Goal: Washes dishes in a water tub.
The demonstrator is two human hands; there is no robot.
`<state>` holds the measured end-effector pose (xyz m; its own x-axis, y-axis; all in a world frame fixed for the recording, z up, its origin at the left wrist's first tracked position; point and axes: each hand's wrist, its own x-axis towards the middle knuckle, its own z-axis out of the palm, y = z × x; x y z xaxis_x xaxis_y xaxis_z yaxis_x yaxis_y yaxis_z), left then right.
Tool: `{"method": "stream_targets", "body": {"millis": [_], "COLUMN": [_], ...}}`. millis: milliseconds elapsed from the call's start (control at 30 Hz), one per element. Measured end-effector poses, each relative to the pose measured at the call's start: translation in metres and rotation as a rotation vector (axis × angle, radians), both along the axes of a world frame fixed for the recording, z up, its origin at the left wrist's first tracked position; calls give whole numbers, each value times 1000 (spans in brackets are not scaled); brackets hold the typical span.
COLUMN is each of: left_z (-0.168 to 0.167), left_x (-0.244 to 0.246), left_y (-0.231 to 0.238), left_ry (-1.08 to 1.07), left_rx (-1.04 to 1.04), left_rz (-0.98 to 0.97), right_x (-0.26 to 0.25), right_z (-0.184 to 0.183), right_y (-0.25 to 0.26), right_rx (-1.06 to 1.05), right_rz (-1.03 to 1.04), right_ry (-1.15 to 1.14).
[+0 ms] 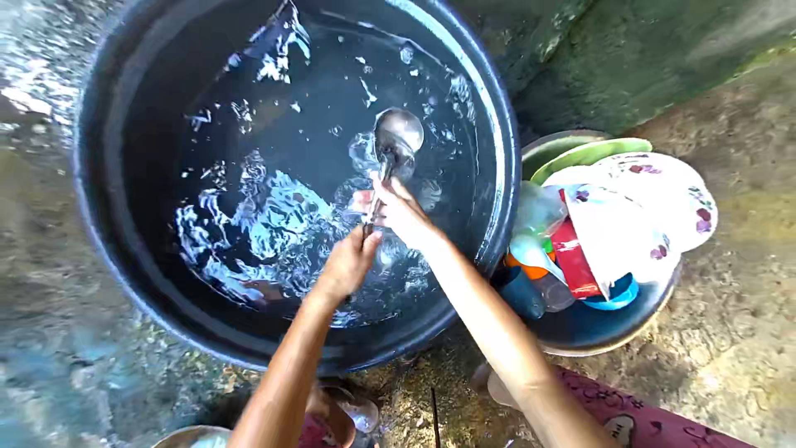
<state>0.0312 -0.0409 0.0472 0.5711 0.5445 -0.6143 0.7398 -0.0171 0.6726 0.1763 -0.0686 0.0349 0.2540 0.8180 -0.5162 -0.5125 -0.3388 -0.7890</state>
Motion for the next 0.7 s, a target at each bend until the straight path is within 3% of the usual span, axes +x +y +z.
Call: {"method": "stream_targets", "body": {"millis": [100, 167, 233, 367, 433, 533, 633, 700], "left_z": [17, 30, 36, 23, 9, -21, -46, -54], "left_x": [20, 24, 19, -10, -25, -33, -17, 1], "left_y": [-33, -43, -44, -21, 8, 54, 78, 77], "left_ry": [-309, -443, -424, -176, -109, -11, 119, 261], "left_rx": [-233, -399, -434, -181, -27, 158, 228, 242], "left_rz": [149, 149, 0, -359, -326, -277, -314, -390], "right_x": [8, 20, 46, 131, 169, 195, 194, 185], "right_z": [35, 61, 86, 133, 151, 155, 129, 104], "right_y": [-10, -20, -25, -44, -77, -151, -205, -227], "right_rx": [130, 184, 250, 207, 44, -375, -856, -1001], "right_rz": [-2, -26, -97, -127, 61, 411, 637, 724], "right_ry": [-75, -151, -277, -561, -768, -999, -870, -782]}}
